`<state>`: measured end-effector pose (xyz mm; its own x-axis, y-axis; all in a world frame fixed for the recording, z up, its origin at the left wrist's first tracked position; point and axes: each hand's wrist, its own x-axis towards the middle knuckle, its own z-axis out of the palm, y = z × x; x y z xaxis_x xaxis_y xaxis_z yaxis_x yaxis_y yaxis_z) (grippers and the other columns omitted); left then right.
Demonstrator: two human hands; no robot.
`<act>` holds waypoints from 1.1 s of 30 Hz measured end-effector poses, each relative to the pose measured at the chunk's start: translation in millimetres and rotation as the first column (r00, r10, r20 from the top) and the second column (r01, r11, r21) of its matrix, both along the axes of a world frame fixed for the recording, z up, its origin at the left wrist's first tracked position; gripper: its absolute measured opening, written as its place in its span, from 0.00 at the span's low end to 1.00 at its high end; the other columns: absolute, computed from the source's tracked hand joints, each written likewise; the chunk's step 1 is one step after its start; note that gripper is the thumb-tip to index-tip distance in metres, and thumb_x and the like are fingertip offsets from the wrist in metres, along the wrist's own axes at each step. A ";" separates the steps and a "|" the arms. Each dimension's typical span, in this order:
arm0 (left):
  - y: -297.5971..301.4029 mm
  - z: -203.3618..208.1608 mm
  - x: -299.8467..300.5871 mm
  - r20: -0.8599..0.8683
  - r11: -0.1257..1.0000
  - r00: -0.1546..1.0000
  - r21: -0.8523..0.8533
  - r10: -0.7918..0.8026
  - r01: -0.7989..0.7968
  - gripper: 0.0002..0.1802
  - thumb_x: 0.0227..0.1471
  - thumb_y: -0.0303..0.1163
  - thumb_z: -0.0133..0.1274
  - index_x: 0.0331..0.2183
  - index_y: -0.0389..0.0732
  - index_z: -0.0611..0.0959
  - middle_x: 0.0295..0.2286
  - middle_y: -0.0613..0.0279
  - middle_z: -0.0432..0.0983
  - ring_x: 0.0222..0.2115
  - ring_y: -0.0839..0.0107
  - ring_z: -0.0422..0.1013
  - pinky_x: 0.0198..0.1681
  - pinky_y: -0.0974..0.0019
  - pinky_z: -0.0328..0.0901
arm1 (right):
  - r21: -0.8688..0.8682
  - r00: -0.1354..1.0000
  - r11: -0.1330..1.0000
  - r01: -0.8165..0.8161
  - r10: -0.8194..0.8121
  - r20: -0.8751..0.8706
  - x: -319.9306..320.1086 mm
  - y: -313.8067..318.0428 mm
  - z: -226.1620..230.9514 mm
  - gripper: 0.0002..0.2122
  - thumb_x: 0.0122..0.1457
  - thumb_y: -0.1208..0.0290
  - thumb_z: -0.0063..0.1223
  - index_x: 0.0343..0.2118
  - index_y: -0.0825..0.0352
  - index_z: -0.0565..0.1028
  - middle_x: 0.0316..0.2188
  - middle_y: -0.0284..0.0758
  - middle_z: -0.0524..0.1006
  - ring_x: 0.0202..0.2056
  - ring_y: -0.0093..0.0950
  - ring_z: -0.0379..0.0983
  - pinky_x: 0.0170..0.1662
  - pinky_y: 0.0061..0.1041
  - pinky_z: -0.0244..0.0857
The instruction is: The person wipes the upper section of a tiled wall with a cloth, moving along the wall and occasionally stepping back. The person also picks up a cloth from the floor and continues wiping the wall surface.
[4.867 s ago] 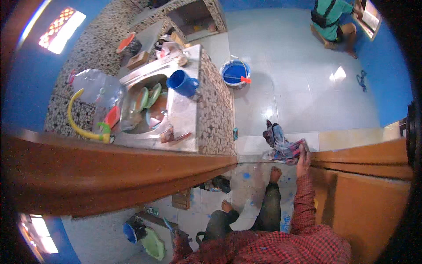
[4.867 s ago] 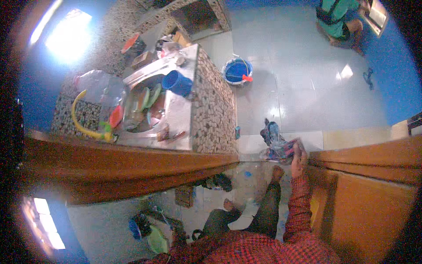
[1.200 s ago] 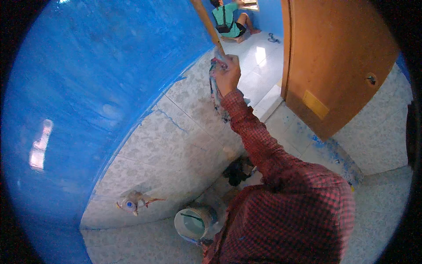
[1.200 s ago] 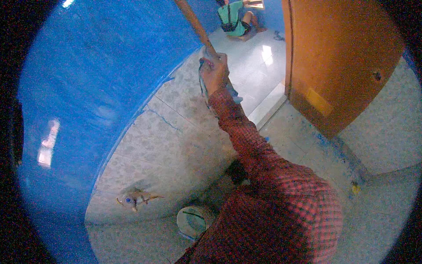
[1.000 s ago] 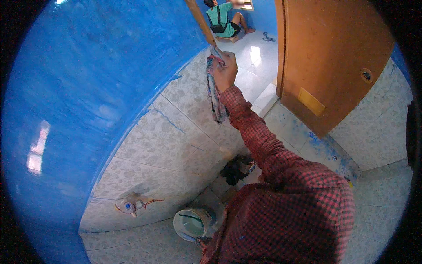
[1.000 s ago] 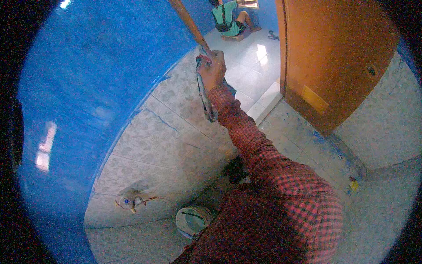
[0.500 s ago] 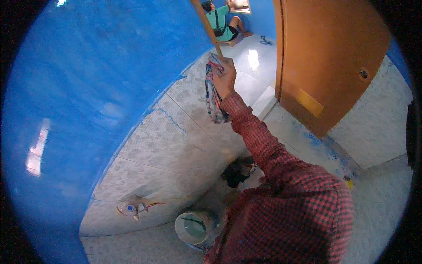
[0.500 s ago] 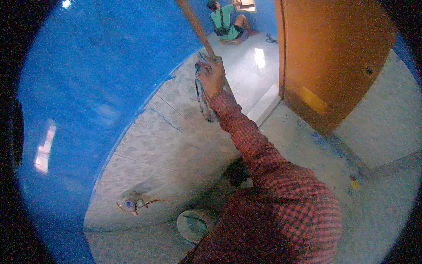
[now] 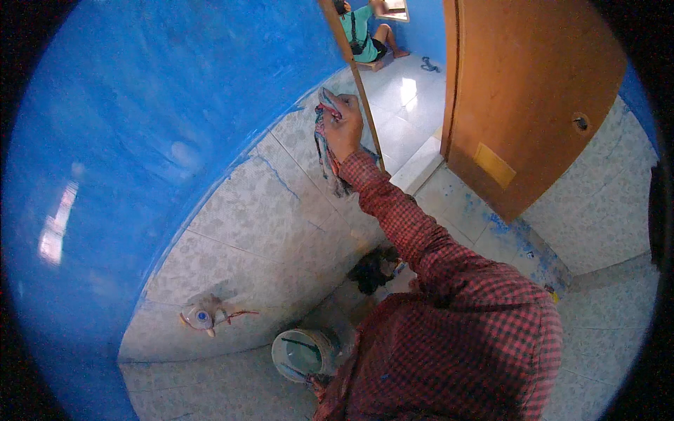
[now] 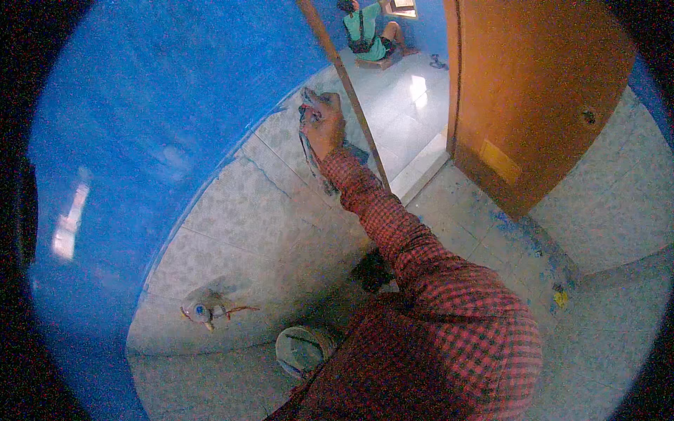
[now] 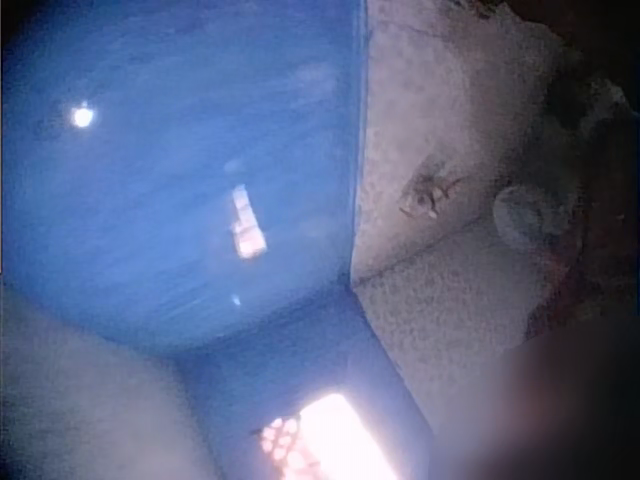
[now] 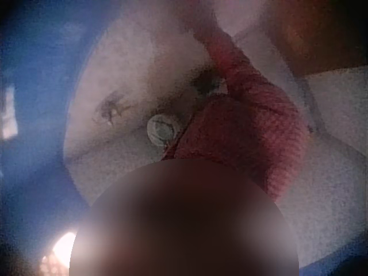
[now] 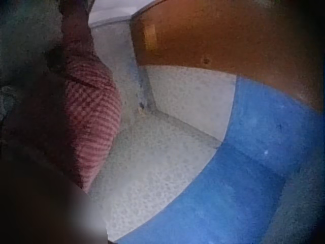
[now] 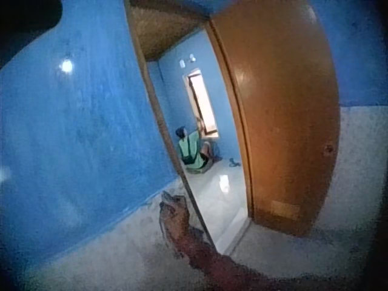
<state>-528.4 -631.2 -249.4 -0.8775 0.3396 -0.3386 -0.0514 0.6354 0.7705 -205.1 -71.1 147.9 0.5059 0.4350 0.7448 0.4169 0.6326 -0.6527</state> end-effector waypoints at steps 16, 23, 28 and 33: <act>-11.0 -1.6 -9.6 0.011 0.999 1.000 0.030 0.028 -0.028 0.35 0.42 0.46 0.55 0.47 0.33 0.66 0.40 0.47 0.68 0.39 0.54 0.65 0.42 0.56 0.60 | 0.009 0.987 0.987 -0.160 0.160 -0.004 -40.6 -27.3 6.3 0.20 0.41 0.83 0.53 0.41 0.62 0.75 0.34 0.39 0.69 0.35 0.35 0.70 0.35 0.26 0.66; -24.7 -5.0 -4.2 0.032 0.997 0.997 0.031 0.066 -0.067 0.34 0.43 0.47 0.55 0.46 0.33 0.67 0.40 0.48 0.68 0.38 0.55 0.65 0.41 0.56 0.60 | 0.031 0.958 0.970 -0.241 0.243 -0.154 -23.1 -32.1 10.9 0.14 0.43 0.82 0.51 0.37 0.67 0.74 0.34 0.40 0.73 0.35 0.34 0.72 0.36 0.27 0.67; -29.7 -8.2 -2.1 0.035 0.996 0.996 0.034 0.081 -0.082 0.34 0.44 0.47 0.55 0.46 0.33 0.67 0.40 0.48 0.69 0.38 0.55 0.65 0.41 0.56 0.60 | 0.087 0.997 0.996 0.020 -0.014 -0.072 -29.7 -16.0 9.6 0.13 0.45 0.79 0.51 0.37 0.68 0.74 0.34 0.41 0.73 0.36 0.37 0.72 0.37 0.30 0.67; -27.7 -9.1 -3.0 0.034 0.996 0.996 0.035 0.085 -0.086 0.33 0.44 0.47 0.54 0.46 0.33 0.67 0.39 0.48 0.69 0.38 0.56 0.65 0.41 0.56 0.60 | -0.002 0.993 0.993 -0.115 0.115 0.012 -54.4 -32.3 -1.5 0.15 0.43 0.77 0.53 0.38 0.67 0.74 0.36 0.43 0.73 0.37 0.40 0.72 0.38 0.30 0.67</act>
<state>-531.4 -658.9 -258.5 -0.8927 0.2762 -0.3560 -0.1297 0.5990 0.7901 -259.5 -103.5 146.4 0.4440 0.4905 0.7499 0.3491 0.6760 -0.6489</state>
